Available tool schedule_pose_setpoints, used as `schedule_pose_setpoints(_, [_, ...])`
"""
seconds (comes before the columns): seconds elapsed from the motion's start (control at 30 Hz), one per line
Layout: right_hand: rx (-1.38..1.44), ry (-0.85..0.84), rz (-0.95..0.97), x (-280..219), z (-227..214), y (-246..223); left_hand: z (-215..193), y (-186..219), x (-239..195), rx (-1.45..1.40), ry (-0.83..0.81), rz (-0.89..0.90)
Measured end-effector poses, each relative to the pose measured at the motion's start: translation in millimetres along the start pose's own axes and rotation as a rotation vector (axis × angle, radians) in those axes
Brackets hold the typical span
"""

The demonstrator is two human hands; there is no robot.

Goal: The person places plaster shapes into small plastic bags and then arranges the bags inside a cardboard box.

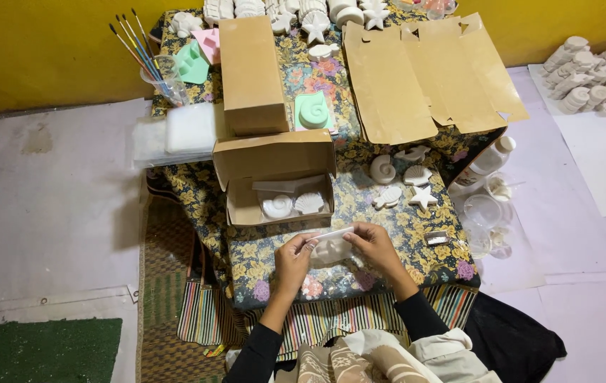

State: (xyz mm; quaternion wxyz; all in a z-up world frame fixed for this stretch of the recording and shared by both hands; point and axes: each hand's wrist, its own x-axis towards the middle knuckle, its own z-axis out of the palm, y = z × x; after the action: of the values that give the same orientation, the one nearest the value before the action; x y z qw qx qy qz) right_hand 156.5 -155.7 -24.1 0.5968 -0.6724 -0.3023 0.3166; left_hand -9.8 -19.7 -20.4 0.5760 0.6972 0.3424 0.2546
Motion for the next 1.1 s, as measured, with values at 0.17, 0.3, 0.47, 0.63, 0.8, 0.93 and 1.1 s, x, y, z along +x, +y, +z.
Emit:
schedule_pose_setpoints(0.17, [-0.055, -0.013, -0.03, 9, -5, 14, 1, -21, 3, 0.013, -0.009, 0.02])
schedule_pose_setpoints(0.3, [-0.166, 0.016, -0.043, 11, 0, 5, -6, -22, 9, 0.046, -0.005, 0.072])
schedule_pose_setpoints(0.47, [-0.035, 0.005, -0.006, 31, 30, -47, -48, 38, 31, 0.035, 0.037, 0.156])
schedule_pose_setpoints(0.63, [-0.208, 0.033, -0.212, 75, 84, -89, -94, 52, 90, 0.16, 0.131, 0.265])
schedule_pose_setpoints(0.8, [-0.149, 0.077, -0.104, 139, 128, -52, -138, 62, 124, 0.443, 0.217, 0.428])
schedule_pose_setpoints(0.93, [-0.294, 0.074, -0.002, 166, 150, -18, -145, 5, 150, 0.595, 0.231, 0.516])
schedule_pose_setpoints(1.1, [-0.453, -0.02, 0.169, 157, 171, -30, -155, -32, 160, 1.082, 0.067, 0.347])
